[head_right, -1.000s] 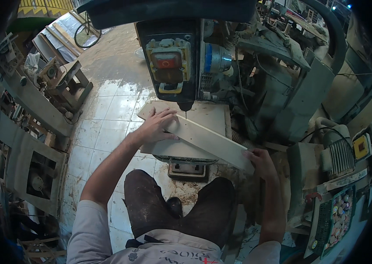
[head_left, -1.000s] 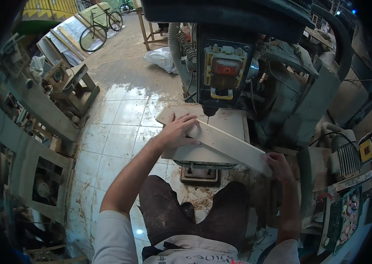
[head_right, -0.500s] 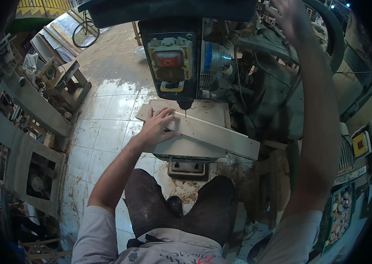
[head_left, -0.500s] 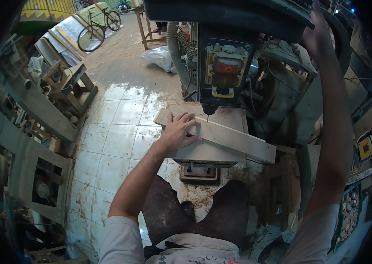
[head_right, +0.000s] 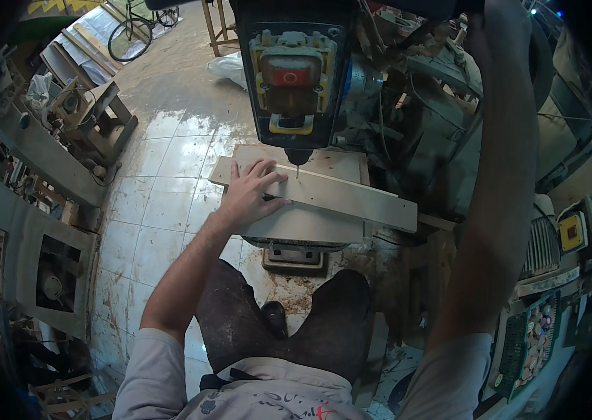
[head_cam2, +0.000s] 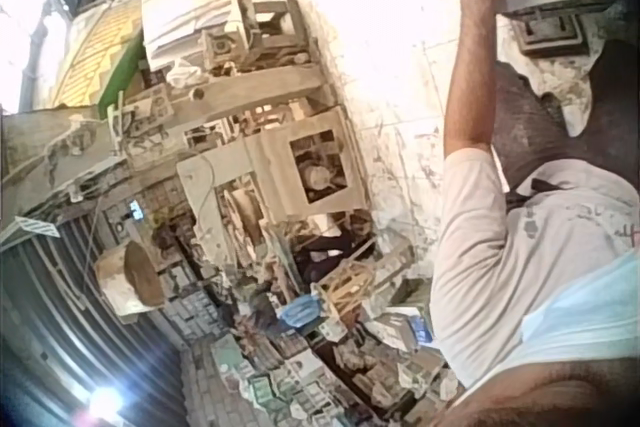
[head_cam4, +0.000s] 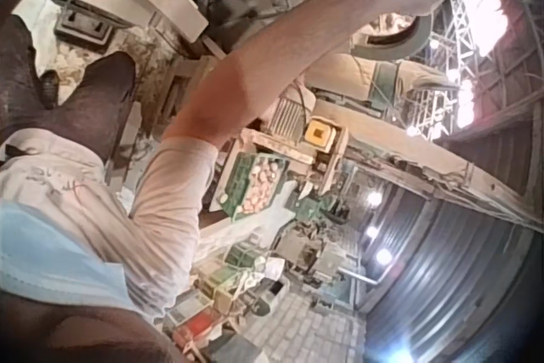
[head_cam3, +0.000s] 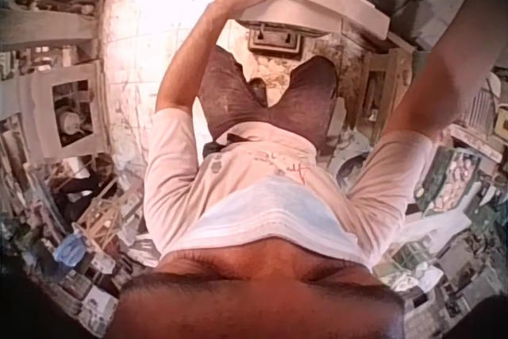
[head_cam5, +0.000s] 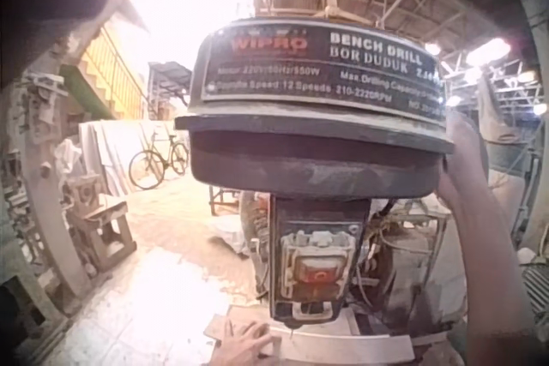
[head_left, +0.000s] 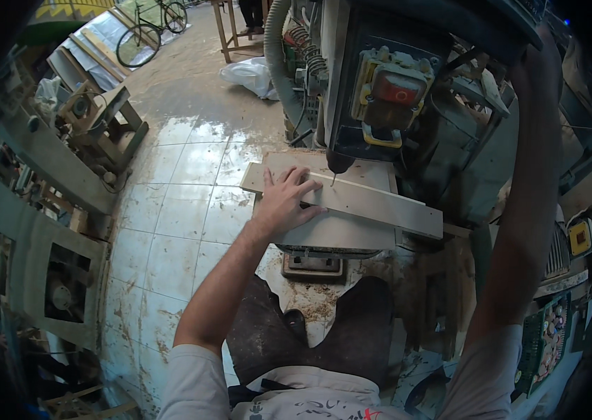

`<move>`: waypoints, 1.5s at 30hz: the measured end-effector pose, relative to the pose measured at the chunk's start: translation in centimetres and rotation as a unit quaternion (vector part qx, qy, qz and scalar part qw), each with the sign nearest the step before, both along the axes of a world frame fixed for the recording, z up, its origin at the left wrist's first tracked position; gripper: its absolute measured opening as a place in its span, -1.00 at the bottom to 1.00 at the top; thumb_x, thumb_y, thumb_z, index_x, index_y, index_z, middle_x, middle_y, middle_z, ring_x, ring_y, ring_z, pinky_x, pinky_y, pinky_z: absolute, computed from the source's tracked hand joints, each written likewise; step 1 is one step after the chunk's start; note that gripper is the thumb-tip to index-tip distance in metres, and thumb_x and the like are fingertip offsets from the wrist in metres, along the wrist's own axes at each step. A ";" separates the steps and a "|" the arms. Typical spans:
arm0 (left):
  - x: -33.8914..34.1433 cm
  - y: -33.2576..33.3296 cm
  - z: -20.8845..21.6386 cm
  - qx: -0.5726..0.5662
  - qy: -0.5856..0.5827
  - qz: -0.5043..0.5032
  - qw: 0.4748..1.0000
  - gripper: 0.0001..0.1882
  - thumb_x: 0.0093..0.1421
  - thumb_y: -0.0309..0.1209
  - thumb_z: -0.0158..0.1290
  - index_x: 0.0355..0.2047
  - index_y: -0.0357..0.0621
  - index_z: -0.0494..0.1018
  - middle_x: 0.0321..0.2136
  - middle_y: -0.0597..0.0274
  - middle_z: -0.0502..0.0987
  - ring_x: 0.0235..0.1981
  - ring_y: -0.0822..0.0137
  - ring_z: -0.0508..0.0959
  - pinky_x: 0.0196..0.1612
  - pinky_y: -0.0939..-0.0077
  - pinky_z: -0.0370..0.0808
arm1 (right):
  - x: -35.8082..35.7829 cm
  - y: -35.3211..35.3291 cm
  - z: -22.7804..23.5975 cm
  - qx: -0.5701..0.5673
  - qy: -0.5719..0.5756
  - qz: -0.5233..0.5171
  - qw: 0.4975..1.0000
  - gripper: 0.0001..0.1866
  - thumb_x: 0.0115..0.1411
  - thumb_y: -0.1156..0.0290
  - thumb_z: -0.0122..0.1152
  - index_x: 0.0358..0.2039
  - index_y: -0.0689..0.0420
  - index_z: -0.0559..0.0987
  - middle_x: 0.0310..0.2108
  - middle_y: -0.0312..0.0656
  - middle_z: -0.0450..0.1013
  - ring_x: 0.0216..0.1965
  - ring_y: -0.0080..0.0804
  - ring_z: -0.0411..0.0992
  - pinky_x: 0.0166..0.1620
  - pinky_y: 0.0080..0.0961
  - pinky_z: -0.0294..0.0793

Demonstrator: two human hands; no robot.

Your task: The person sits on the floor in a workshop and uses a drill press to drill holes into rectangular wooden planks. They handle the planks one by one, positioning them under the drill bit, operating the machine, and then inspecting the drilled holes before moving to the next piece.

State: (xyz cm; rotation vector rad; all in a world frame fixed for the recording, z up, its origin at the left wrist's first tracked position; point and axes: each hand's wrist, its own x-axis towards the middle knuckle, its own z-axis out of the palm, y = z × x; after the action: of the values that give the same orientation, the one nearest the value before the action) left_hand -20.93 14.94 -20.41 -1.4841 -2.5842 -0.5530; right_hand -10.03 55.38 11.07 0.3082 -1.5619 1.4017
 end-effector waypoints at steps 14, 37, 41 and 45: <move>0.9 0.6 0.4 -0.014 -0.005 0.017 1.000 -0.45 0.05 0.07 0.16 -0.02 0.12 0.42 0.12 0.13 0.28 0.26 0.15 0.18 0.20 -0.53 -0.12 | 4.0 -12.0 -1.8 0.088 0.104 -0.304 0.943 -0.74 0.30 0.53 -0.04 -0.01 0.22 0.42 -0.06 -0.22 0.40 0.00 -0.47 0.38 0.08 -0.59 0.36; 1.2 0.7 0.3 -0.013 0.002 0.022 1.000 -0.49 0.06 0.05 0.16 -0.05 0.11 0.44 0.09 0.14 0.28 0.23 0.16 0.20 0.15 -0.58 -0.07 | 11.2 -17.1 -10.2 -0.016 0.081 0.011 0.997 -0.73 0.35 0.31 -0.23 -0.38 0.22 0.34 -0.37 -0.06 0.39 -0.12 -0.08 0.40 0.12 -0.14 0.25; 1.1 0.6 0.1 -0.008 -0.001 0.023 1.000 -0.49 0.06 0.04 0.16 -0.05 0.10 0.44 0.08 0.14 0.28 0.24 0.16 0.19 0.16 -0.56 -0.08 | 12.0 -19.3 -13.6 -0.066 0.110 -0.040 0.991 -0.69 0.34 0.30 -0.23 -0.48 0.20 0.31 -0.38 0.04 0.44 -0.08 0.10 0.41 0.12 0.02 0.25; 1.3 0.6 0.5 -0.012 -0.006 0.022 1.000 -0.49 0.06 0.04 0.16 -0.04 0.10 0.43 0.08 0.14 0.29 0.23 0.16 0.20 0.16 -0.55 -0.08 | 12.8 -19.0 -16.9 -0.051 0.126 0.003 0.991 -0.65 0.34 0.25 -0.21 -0.54 0.18 0.29 -0.35 0.06 0.45 0.01 0.16 0.38 0.17 0.08 0.18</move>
State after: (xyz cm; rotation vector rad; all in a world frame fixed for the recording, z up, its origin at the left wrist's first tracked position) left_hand -19.64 15.51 -19.95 -1.4313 -2.6345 -0.5309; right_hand 2.75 36.33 -5.86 0.4112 -1.2793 1.3844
